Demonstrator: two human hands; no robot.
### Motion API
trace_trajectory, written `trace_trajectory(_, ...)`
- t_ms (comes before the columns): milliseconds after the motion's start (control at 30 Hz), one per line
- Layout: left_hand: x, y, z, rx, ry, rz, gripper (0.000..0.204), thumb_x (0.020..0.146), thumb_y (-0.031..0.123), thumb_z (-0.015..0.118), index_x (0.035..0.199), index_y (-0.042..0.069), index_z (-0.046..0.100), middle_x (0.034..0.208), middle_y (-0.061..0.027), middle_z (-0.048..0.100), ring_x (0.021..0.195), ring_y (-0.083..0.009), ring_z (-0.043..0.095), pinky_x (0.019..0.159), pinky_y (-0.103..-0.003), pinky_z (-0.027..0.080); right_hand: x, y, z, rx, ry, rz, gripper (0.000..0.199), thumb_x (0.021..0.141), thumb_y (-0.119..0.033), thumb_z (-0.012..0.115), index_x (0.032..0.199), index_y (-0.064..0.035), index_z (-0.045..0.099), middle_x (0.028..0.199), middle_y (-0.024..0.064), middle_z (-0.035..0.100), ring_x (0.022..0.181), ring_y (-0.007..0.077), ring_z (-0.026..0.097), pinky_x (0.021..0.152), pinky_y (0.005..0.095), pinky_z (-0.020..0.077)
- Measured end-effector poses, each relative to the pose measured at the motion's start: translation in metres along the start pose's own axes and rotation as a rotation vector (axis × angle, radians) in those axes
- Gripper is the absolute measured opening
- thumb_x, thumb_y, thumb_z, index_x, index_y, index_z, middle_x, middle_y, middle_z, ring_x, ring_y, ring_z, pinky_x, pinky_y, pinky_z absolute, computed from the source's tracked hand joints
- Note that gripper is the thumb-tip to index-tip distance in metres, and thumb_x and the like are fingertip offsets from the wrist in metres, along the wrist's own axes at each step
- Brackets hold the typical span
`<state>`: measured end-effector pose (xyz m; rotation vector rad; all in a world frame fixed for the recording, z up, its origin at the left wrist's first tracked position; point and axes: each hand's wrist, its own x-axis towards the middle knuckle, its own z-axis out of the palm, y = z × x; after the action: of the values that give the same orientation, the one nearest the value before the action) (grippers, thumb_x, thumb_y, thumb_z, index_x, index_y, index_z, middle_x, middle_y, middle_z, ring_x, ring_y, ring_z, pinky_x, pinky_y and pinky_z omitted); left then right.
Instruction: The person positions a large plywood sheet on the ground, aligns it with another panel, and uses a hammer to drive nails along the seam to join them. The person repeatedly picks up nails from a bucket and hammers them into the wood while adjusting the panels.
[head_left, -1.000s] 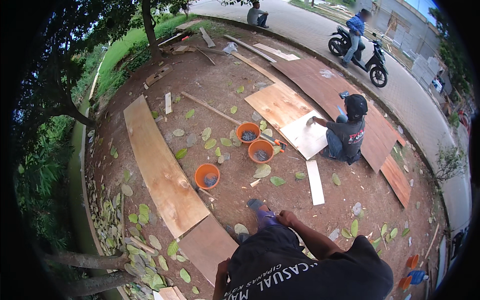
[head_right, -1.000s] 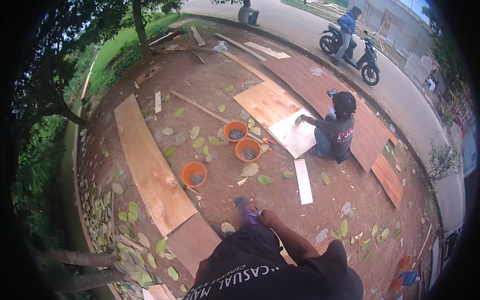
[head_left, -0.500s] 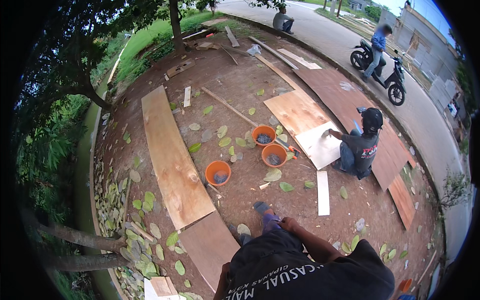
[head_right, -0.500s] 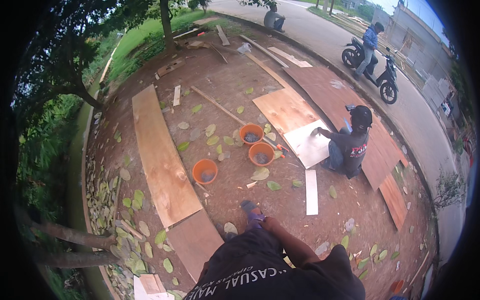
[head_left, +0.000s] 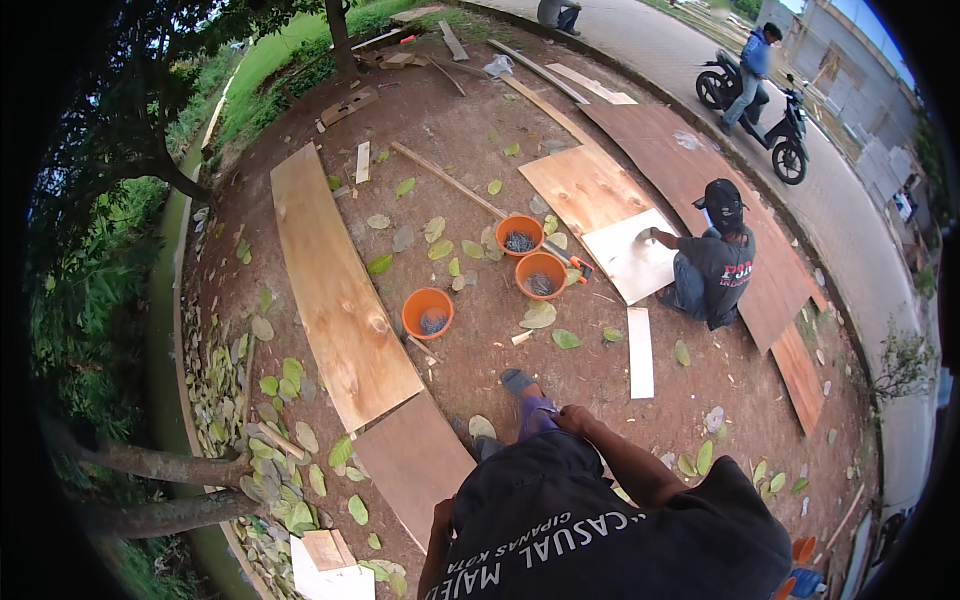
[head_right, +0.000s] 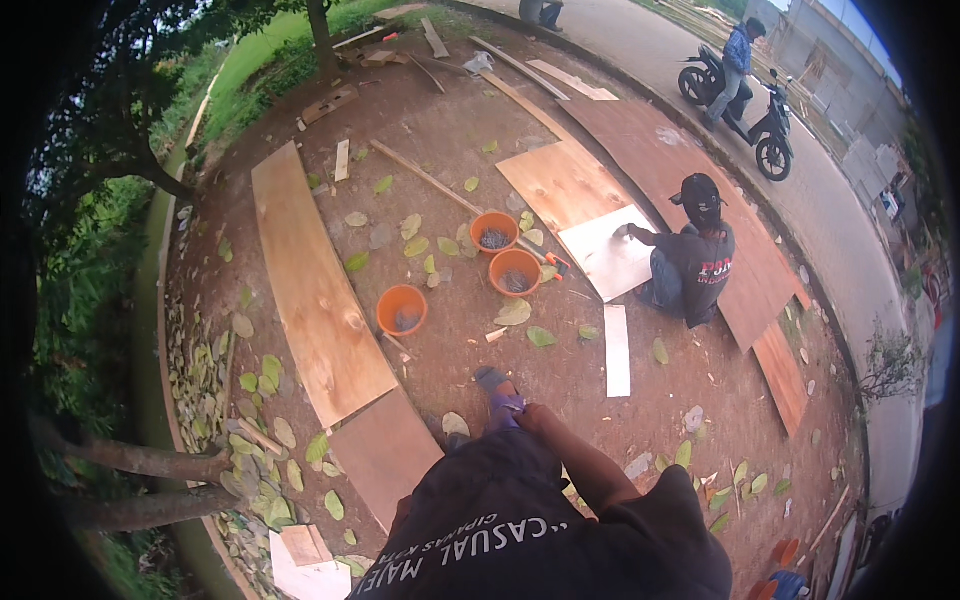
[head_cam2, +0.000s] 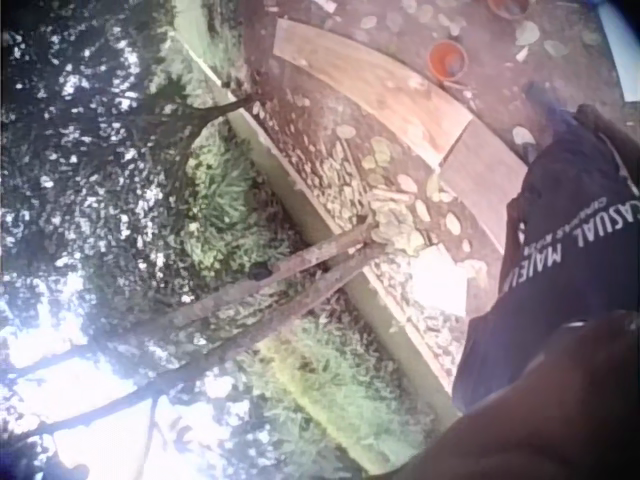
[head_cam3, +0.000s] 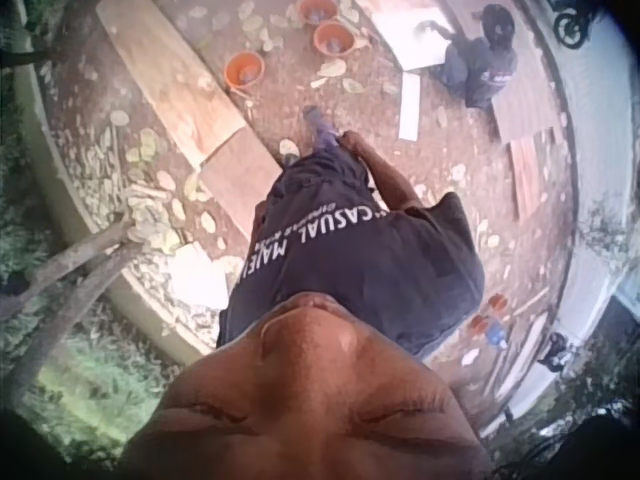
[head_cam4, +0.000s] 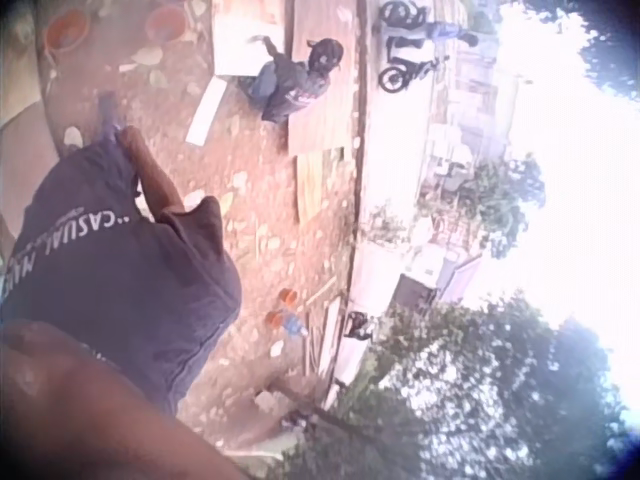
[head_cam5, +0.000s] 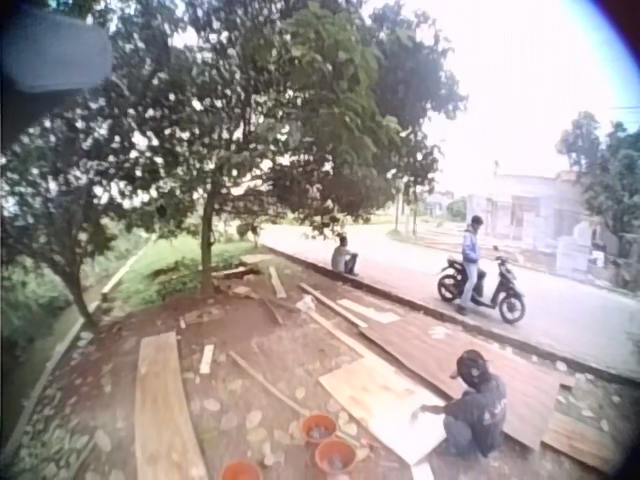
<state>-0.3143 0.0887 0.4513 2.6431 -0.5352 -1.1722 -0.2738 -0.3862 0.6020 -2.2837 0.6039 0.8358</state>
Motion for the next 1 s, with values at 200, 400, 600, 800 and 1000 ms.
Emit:
trace_trajectory(200, -0.009, -0.021, 0.013, -0.024, 0.029, 0.032, 0.040, 0.087, 0.046, 0.059, 0.089, 0.009, 0.074, 0.090, -0.0203, 0.073, 0.088, -0.0409, 0.072, 0.069, -0.053, 0.056, 0.000, -0.056, -0.010, 0.004, -0.029, -0.148, 0.060, 0.094, -0.053, 0.054, 0.120, -0.0017, 0.070, 0.125, 0.0244, 0.067, 0.118, 0.0410, 0.063, 0.101, 0.0451, 0.0495)
trace_trajectory(400, 0.000, -0.033, 0.007, -0.018, 0.098, 0.126, 0.042, 0.088, 0.047, 0.058, 0.100, 0.009, 0.069, 0.091, -0.0197, 0.073, 0.088, -0.0396, 0.072, 0.069, -0.053, 0.056, 0.005, -0.060, 0.005, 0.015, -0.044, -0.179, 0.059, 0.090, -0.053, 0.057, 0.125, -0.0064, 0.069, 0.127, 0.0238, 0.066, 0.120, 0.0409, 0.061, 0.103, 0.0459, 0.0480)
trace_trajectory(600, -0.001, -0.024, -0.008, 0.058, 0.087, 0.141, 0.041, 0.092, 0.046, 0.054, 0.109, 0.009, 0.058, 0.087, -0.0185, 0.073, 0.086, -0.0384, 0.073, 0.070, -0.053, 0.057, 0.000, -0.044, 0.002, 0.038, -0.075, -0.132, 0.067, 0.090, -0.058, 0.053, 0.131, -0.0061, 0.066, 0.133, 0.0237, 0.064, 0.127, 0.0401, 0.058, 0.110, 0.0442, 0.0430)
trace_trajectory(800, 0.004, -0.022, -0.009, 0.071, 0.055, 0.104, 0.041, 0.093, 0.046, 0.053, 0.107, 0.007, 0.058, 0.084, -0.0185, 0.073, 0.083, -0.0383, 0.073, 0.067, -0.053, 0.057, -0.001, -0.013, 0.004, 0.094, -0.018, 0.093, 0.075, 0.091, -0.063, 0.052, 0.131, -0.0009, 0.065, 0.135, 0.0256, 0.061, 0.128, 0.0398, 0.057, 0.110, 0.0435, 0.0440)
trace_trajectory(1000, 0.006, -0.028, 0.002, 0.038, 0.088, 0.101, 0.044, 0.094, 0.047, 0.053, 0.110, 0.006, 0.058, 0.087, -0.0190, 0.073, 0.084, -0.0381, 0.073, 0.070, -0.053, 0.057, -0.004, 0.003, 0.000, 0.102, -0.066, 0.155, 0.076, 0.093, -0.063, 0.051, 0.126, 0.0038, 0.066, 0.132, 0.0279, 0.063, 0.126, 0.0406, 0.059, 0.107, 0.0442, 0.0460)
